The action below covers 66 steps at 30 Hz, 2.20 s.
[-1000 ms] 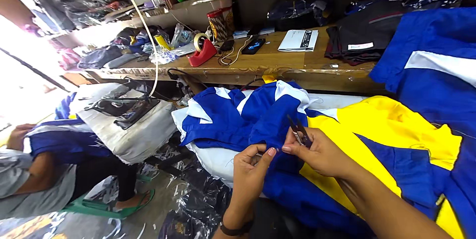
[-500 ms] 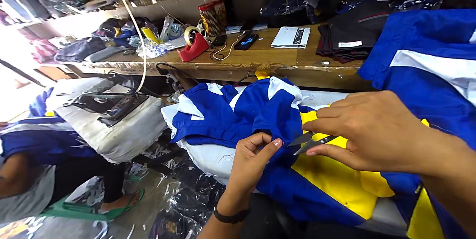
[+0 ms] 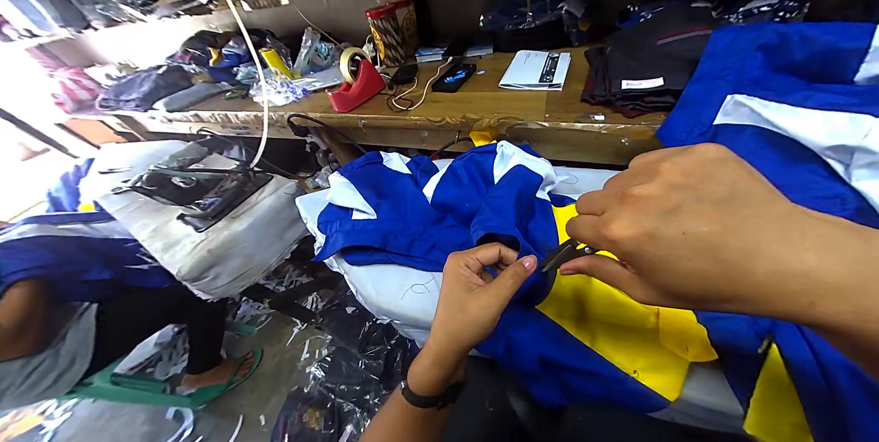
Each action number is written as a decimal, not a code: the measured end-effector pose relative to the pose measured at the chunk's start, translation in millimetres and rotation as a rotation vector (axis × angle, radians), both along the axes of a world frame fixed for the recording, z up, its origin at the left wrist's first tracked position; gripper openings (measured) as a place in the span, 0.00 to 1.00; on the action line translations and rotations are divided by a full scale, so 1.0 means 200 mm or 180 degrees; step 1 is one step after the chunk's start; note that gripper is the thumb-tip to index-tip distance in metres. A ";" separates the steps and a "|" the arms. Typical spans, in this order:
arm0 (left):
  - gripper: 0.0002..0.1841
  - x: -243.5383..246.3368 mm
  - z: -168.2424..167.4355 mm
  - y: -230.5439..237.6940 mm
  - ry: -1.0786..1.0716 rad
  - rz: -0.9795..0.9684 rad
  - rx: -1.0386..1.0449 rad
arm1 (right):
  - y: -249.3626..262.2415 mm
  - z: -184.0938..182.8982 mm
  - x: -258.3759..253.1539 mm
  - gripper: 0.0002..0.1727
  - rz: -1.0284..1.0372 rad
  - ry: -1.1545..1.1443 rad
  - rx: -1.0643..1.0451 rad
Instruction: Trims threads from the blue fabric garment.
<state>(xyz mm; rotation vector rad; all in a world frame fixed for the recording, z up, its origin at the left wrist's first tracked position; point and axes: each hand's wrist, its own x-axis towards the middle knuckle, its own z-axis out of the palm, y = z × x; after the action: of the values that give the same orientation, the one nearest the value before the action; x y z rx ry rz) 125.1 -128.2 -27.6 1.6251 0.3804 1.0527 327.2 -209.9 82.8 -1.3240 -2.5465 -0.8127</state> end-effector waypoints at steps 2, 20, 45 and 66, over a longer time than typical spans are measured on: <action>0.07 0.00 0.00 0.00 0.0029 0.0025 0.0033 | 0.01 0.00 0.00 0.22 0.0017 0.0003 -0.0012; 0.08 0.01 -0.02 0.00 0.0453 0.0028 0.0482 | 0.05 0.00 -0.03 0.17 0.0142 -0.0037 -0.0483; 0.04 0.01 -0.16 -0.21 -0.0866 -0.0231 -0.1956 | -0.10 -0.63 -0.14 0.06 0.0164 0.5073 -0.1497; 0.08 0.02 -0.17 -0.16 -0.0767 0.0105 -0.1615 | -0.05 -0.75 -0.28 0.11 0.0073 0.5140 0.0148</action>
<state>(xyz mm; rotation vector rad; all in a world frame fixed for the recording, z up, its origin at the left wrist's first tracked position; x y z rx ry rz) 128.8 -160.6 -62.0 1.0333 0.4687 1.0591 271.9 -219.3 -67.4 -1.1029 -1.1887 0.2580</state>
